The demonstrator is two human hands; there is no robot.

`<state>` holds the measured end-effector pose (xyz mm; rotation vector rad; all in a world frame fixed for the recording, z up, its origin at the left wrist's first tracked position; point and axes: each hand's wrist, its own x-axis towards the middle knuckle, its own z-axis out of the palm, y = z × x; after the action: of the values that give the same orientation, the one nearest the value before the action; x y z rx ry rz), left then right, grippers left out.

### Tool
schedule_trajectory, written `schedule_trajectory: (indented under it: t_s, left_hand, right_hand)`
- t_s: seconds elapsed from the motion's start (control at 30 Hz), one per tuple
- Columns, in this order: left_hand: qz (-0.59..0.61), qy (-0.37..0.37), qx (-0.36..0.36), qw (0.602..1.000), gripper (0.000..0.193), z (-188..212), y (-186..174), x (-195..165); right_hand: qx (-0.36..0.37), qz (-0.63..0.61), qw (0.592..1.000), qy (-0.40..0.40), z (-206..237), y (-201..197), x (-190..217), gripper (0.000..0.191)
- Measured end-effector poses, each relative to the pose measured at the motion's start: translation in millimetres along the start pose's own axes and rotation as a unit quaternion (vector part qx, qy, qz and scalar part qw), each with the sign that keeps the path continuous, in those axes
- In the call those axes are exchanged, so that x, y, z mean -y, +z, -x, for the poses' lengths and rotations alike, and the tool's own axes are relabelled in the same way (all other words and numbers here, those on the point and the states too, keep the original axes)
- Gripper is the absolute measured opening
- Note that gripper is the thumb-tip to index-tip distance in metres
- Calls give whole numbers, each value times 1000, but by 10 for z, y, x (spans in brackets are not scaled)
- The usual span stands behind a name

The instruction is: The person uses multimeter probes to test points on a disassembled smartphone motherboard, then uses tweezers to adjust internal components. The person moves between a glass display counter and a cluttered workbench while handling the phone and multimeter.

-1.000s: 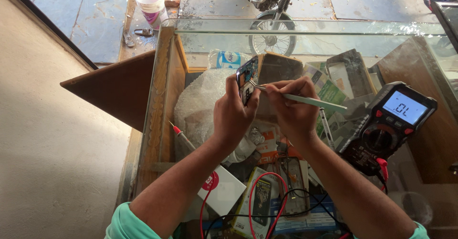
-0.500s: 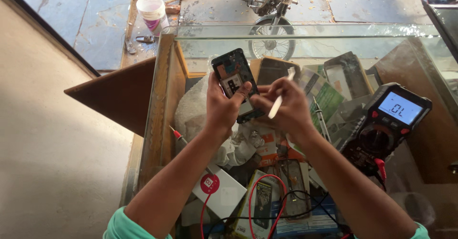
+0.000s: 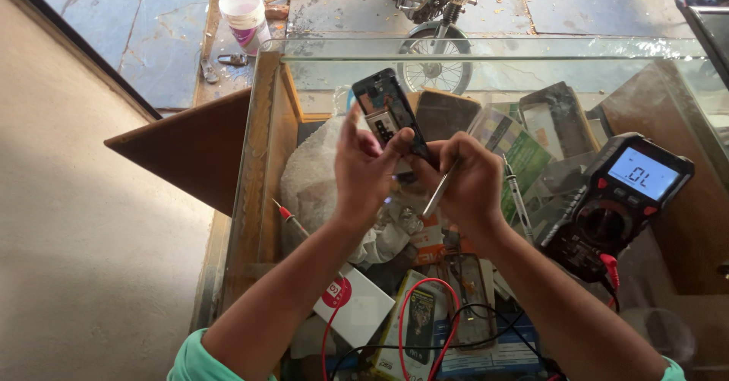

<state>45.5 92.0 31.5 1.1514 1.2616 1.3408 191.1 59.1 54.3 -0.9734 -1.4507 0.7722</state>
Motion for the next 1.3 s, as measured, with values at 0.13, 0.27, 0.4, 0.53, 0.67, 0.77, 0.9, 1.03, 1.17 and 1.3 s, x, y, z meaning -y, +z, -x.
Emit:
schedule_trajectory:
  t_s: [0.13, 0.27, 0.4, 0.53, 0.67, 0.77, 0.9, 1.03, 1.17, 1.3]
  left_hand:
    - [365, -23, 146, 919, 49, 75, 74, 31]
    - [416, -76, 203, 883, 43, 97, 35, 0]
    - [423, -80, 178, 885, 35, 8, -30, -103]
    - [421, -62, 199, 883, 33, -81, -140, -161]
    - [417, -66, 184, 888, 30, -101, -162, -135]
    - [233, -24, 102, 967, 28, -58, -80, -109]
    - [-12, 75, 7, 997, 27, 52, -17, -109]
    - [-72, 102, 3, 992, 28, 83, -44, -139]
    - [-56, 96, 17, 994, 27, 64, -57, -136]
    - [-32, 51, 38, 997, 27, 15, -73, -111]
  right_hand:
    - [17, 425, 831, -359, -11, -88, 120, 30]
    - [32, 501, 735, -456, -33, -71, 204, 28]
    - [45, 526, 709, -468, -40, -28, 264, 30]
    - [53, 399, 806, -434, -77, -78, 233, 35]
    - [-23, 239, 938, -251, -62, -114, 65, 28]
    - [-24, 99, 993, -61, -90, -127, -95, 27]
    - [27, -24, 996, 86, -123, -148, -247, 29]
    - [35, -25, 993, 114, -139, -144, -319, 30]
    - [42, -47, 991, 115, -143, -144, -329, 31]
    - [37, -48, 993, 106, -154, -136, -315, 33]
